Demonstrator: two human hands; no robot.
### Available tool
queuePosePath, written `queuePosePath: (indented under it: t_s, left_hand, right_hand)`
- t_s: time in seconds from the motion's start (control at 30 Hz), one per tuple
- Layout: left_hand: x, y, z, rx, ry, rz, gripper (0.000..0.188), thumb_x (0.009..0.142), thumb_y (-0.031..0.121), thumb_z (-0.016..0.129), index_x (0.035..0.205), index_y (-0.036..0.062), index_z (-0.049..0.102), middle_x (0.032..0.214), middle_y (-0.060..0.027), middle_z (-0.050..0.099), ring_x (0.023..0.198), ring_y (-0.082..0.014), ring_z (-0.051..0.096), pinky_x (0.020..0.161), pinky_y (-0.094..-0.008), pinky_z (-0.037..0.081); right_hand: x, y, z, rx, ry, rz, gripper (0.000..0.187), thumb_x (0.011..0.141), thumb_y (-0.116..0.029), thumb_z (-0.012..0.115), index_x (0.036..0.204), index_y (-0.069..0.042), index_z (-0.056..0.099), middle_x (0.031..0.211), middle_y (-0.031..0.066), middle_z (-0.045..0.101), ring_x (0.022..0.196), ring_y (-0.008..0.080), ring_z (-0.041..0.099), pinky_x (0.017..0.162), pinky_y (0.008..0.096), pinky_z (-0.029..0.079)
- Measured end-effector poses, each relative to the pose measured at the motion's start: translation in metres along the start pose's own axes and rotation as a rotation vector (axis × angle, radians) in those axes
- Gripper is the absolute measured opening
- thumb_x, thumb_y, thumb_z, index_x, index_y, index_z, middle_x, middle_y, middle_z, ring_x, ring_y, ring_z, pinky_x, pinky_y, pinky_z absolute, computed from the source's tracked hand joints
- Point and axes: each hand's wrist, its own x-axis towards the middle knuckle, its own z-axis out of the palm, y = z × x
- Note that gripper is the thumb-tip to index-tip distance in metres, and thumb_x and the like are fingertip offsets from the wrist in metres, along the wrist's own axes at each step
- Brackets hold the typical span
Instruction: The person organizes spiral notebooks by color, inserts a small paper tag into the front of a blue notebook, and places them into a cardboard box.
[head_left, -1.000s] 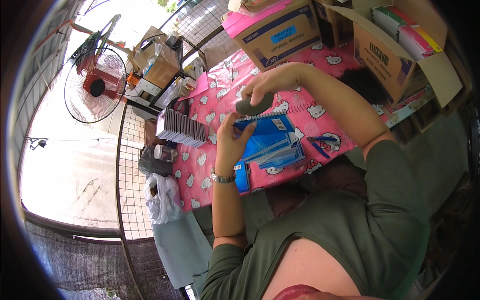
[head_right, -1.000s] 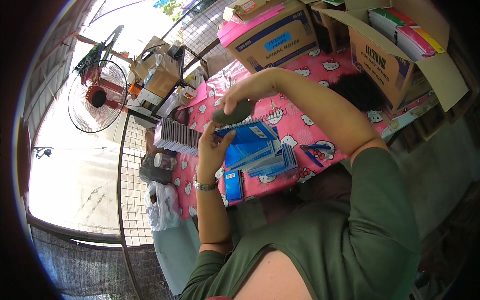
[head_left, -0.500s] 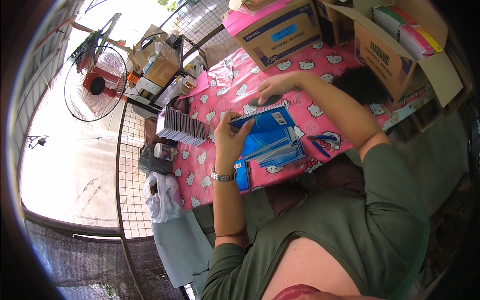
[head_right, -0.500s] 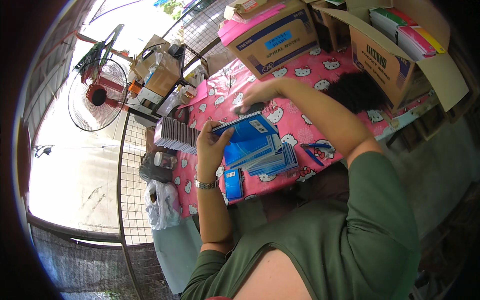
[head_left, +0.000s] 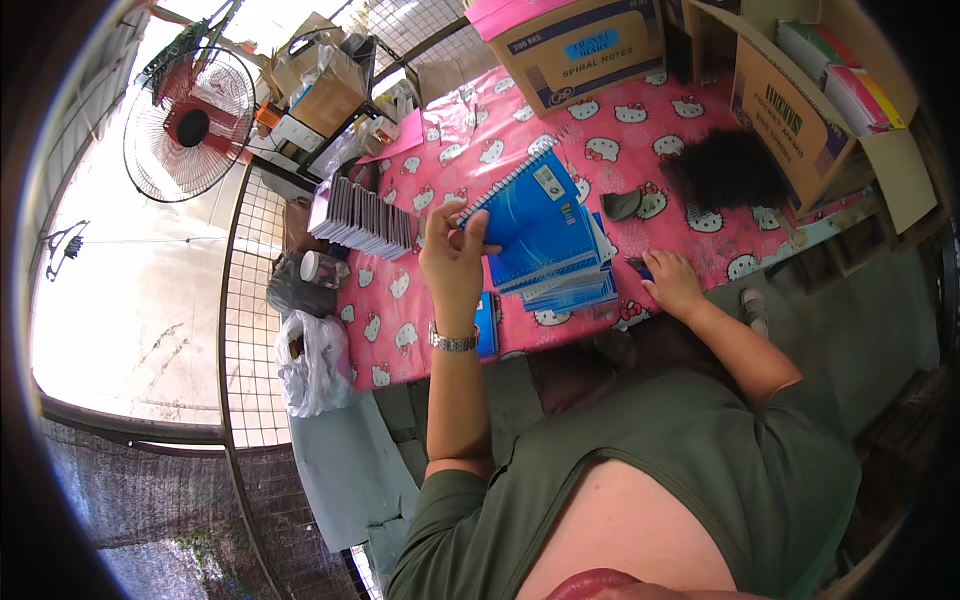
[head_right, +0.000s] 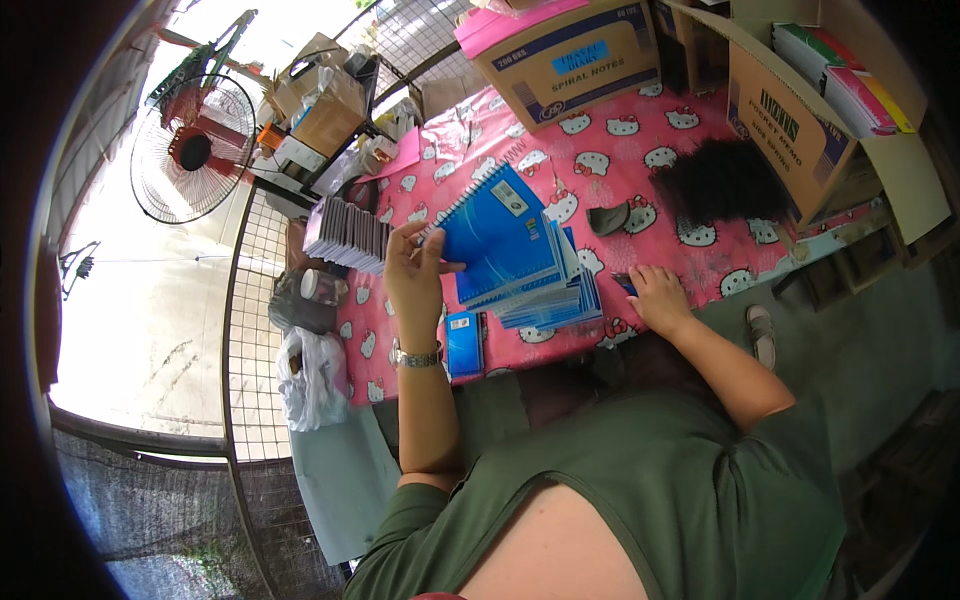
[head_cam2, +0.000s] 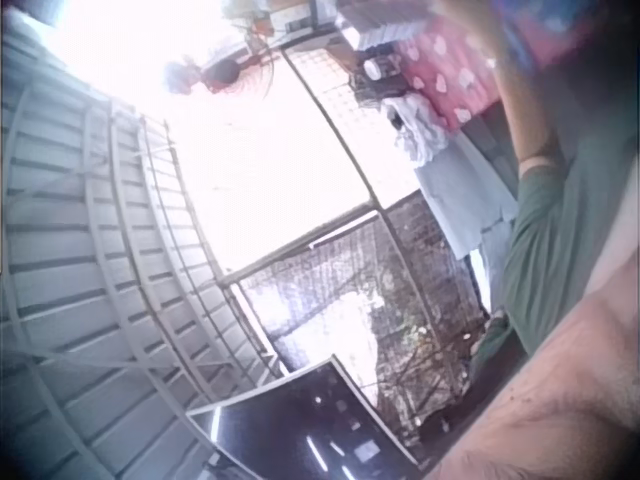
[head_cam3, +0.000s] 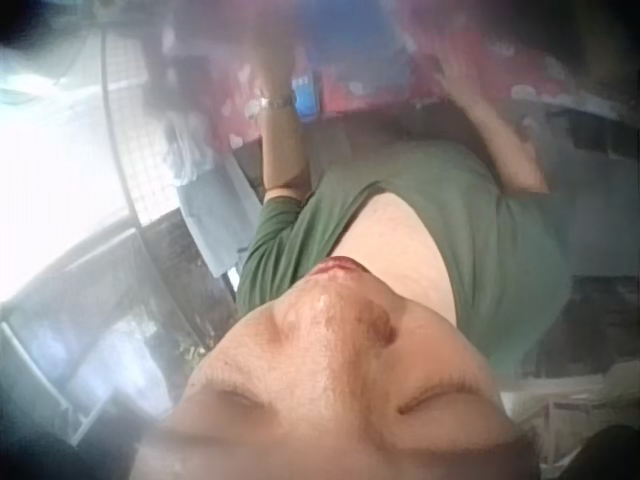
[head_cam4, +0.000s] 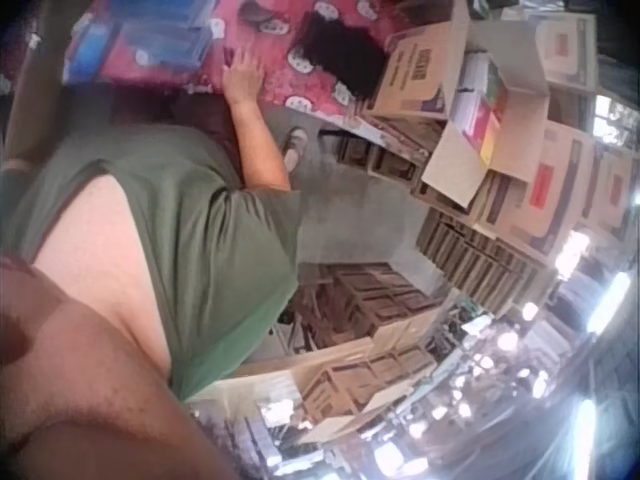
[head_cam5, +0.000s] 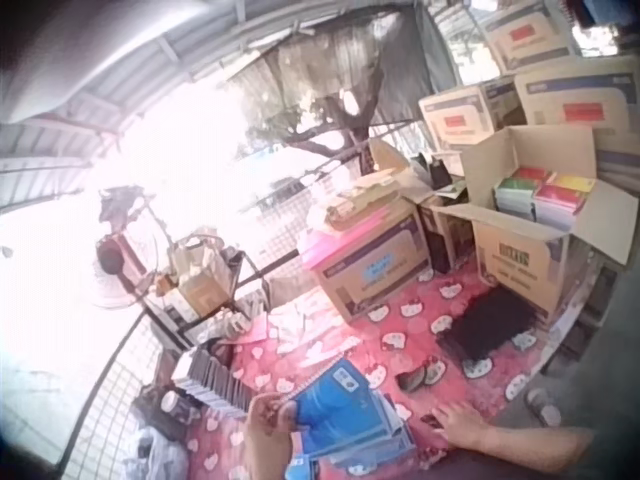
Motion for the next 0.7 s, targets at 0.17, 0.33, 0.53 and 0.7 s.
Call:
queuePosePath:
  t_s: [0.17,0.33,0.53,0.7]
  left_hand:
    - [-0.007,0.001,-0.002,-0.059,-0.049,-0.040,0.017,0.096,0.013,0.065,0.098,-0.0042,0.063,0.071,-0.0021,0.061,0.061,-0.0069,0.061,0.054,-0.0221,0.054]
    - [-0.014,-0.004,0.003,-0.008,-0.019,0.009,0.016,0.095,0.007,0.066,0.104,-0.0056,0.064,0.076,-0.0032,0.065,0.067,-0.0090,0.065,0.061,-0.0214,0.053]
    - [-0.020,-0.026,-0.004,0.089,0.064,0.222,0.022,0.082,-0.007,0.069,0.104,-0.0029,0.071,0.091,-0.0053,0.068,0.080,-0.0086,0.063,0.067,-0.0213,0.051]
    - [-0.024,-0.011,0.000,0.201,0.232,0.396,0.024,0.080,-0.008,0.070,0.104,-0.0031,0.071,0.089,-0.0091,0.068,0.077,-0.0138,0.064,0.068,-0.0257,0.052]
  right_hand:
    - [0.029,-0.047,-0.094,0.484,0.464,0.004,0.049,0.085,-0.027,0.069,0.128,-0.005,0.058,0.120,0.0151,0.061,0.115,0.0344,0.055,0.099,0.0441,0.042]
    - [0.045,-0.157,-0.181,0.421,0.524,-0.517,0.048,0.083,-0.030,0.071,0.124,-0.006,0.062,0.117,0.0117,0.061,0.110,0.0312,0.055,0.100,0.0440,0.040]
    - [0.051,-0.187,-0.180,0.327,0.495,-0.606,0.050,0.079,-0.027,0.073,0.123,-0.007,0.063,0.115,0.0086,0.060,0.104,0.0284,0.055,0.093,0.0445,0.042]
    - [0.051,-0.188,-0.191,0.323,0.497,-0.655,0.047,0.080,-0.021,0.072,0.123,-0.007,0.063,0.111,0.0081,0.062,0.099,0.0283,0.057,0.088,0.0421,0.046]
